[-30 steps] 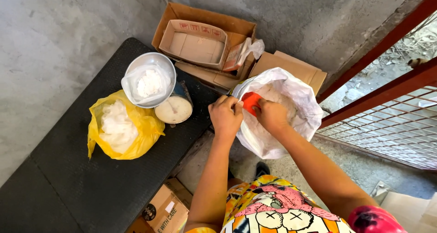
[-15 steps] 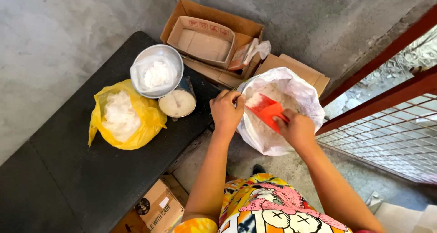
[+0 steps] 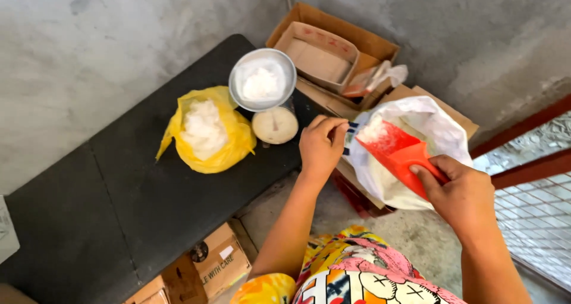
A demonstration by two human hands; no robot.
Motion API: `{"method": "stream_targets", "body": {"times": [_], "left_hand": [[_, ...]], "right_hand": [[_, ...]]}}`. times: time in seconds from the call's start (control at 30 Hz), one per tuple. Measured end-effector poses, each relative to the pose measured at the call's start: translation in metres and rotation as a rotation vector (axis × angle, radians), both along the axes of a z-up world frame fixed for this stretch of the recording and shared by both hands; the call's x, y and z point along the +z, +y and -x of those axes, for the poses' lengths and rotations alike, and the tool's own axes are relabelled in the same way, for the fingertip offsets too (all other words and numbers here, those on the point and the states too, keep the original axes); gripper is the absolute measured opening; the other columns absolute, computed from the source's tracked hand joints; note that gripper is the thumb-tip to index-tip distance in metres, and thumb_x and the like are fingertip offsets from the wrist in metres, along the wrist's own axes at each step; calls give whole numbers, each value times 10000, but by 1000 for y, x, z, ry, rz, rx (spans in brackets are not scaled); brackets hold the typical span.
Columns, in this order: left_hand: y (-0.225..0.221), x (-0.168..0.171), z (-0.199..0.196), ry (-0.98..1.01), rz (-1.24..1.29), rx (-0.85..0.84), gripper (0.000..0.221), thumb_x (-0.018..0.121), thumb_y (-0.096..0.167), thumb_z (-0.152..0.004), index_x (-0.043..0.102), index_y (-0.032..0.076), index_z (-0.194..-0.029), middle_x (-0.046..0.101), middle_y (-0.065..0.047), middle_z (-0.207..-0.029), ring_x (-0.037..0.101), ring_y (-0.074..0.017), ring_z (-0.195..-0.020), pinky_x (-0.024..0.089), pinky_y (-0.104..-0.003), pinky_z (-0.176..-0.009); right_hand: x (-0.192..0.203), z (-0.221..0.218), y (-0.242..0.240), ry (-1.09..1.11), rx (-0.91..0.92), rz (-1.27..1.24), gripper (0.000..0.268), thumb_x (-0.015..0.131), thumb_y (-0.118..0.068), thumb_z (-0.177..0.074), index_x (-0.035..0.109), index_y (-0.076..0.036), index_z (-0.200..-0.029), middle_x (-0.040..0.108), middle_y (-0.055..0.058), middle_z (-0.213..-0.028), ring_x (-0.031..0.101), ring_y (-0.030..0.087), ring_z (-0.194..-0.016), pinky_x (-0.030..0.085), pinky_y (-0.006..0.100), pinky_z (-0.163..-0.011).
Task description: Scooping white powder into bags, tying them, and placing them in a shipping box.
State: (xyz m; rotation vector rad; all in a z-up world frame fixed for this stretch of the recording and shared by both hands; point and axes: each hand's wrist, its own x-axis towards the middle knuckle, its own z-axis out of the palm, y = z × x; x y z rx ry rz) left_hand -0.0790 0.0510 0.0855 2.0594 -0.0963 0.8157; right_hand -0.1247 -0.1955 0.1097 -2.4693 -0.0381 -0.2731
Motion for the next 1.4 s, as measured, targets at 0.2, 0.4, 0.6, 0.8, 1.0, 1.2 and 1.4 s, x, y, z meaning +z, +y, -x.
{"method": "stream_targets", "body": {"times": [0.2,0.4,0.6,0.8,1.0,1.2,1.4], "left_hand": [[75,5,4,-117,4,82,66,748,109,-904,761,80,-963,698,-91,-866,679,-282,-753,528,-369,-677],[165,-2,-10,-107,-28,218,126,757,77,-876,760,84,-1002,701,-112,-969,685,-290,-851,544,-384,-774],[225,-28,-46,-59,-189,322,265,768,65,-854,780,138,-1109,627,-136,-1242,614,-328,-1082,504,-444,-947],[248,-35,-86,157,-399,309,310,774,125,-793,812,209,-1089,568,-145,-1400,570,-357,-1231,445,-507,-943],[265,-42,-109,398,-336,230,389,709,76,-840,733,151,-1220,567,-84,-1455,674,-339,-1104,539,-457,-913],[276,-42,-113,301,-317,203,430,711,14,-805,725,103,-1225,630,-71,-1371,695,-352,-1066,552,-459,-887],[283,-45,-116,279,-293,173,430,730,23,-786,730,94,-1210,660,-76,-1329,698,-341,-1080,558,-449,-900]], "right_hand": [[-1,-36,65,-131,219,-11,306,777,-364,-901,759,-62,-949,671,163,-726,624,291,-556,501,405,-575],[-2,-84,150,-190,355,-72,319,772,-362,-893,745,-51,-960,666,176,-731,647,329,-587,515,425,-590],[-7,-135,222,-280,415,122,365,791,-372,-912,687,-28,-848,675,201,-798,671,425,-761,536,498,-677],[15,-165,285,-204,387,294,277,771,-367,-846,730,-100,-906,709,185,-803,686,436,-791,546,546,-681],[16,-194,329,-310,442,573,256,774,-335,-802,761,-83,-841,726,186,-808,721,388,-793,574,508,-675],[23,-204,360,-320,510,789,125,722,-191,-778,776,-85,-817,749,163,-822,750,338,-758,591,458,-633],[34,-204,370,-371,480,877,112,716,-145,-751,783,-100,-828,754,152,-814,759,327,-730,594,434,-569]]}}
